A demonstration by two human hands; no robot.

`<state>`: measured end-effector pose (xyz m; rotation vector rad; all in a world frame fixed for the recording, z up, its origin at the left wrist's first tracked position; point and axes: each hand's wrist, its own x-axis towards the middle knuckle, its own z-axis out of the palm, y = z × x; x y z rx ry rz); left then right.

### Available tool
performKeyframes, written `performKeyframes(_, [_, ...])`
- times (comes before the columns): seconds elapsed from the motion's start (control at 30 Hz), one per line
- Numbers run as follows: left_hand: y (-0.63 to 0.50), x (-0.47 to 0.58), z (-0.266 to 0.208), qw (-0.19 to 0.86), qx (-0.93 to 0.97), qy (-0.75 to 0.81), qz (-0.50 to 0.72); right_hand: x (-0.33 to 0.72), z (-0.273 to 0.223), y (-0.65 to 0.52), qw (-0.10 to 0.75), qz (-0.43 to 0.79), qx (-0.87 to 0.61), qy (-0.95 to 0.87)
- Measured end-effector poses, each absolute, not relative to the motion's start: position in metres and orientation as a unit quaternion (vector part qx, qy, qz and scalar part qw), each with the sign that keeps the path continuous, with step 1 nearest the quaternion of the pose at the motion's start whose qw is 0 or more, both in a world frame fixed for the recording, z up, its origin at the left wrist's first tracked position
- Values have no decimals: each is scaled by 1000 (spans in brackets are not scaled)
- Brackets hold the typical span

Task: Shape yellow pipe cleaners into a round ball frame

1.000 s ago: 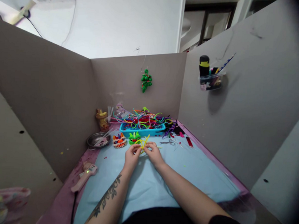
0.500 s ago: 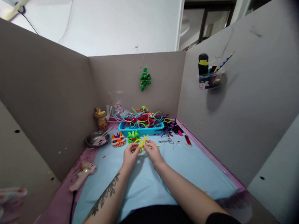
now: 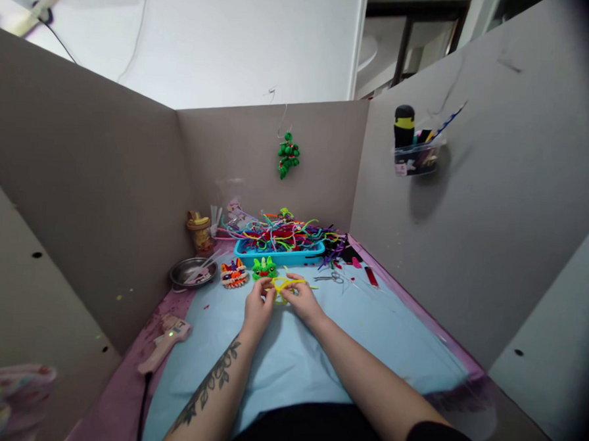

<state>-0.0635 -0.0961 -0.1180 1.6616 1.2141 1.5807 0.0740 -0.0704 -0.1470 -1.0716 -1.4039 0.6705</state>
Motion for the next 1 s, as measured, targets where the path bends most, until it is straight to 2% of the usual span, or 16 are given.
performKeyframes(0.1, [-96, -65, -118, 239, 612, 460, 597, 74, -149, -67, 609, 307, -445, -580])
performKeyframes(0.17, [-95, -65, -119, 256, 607, 460, 595, 75, -151, -64, 626, 330, -436, -556])
performKeyframes(0.33, [-90, -61, -119, 433, 549, 420, 578, 73, -151, -63, 621, 399, -411, -536])
performKeyframes(0.43, [-89, -61, -116, 498, 507, 409, 573, 70, -147, -68, 613, 405, -395, -551])
performKeyframes(0.63, [-87, -64, -117, 503, 471, 412, 596, 68, -143, -71, 620, 412, -401, -533])
performKeyframes(1.0, [-88, -61, -119, 495, 491, 409, 589, 66, -138, -71, 628, 552, -323, -445])
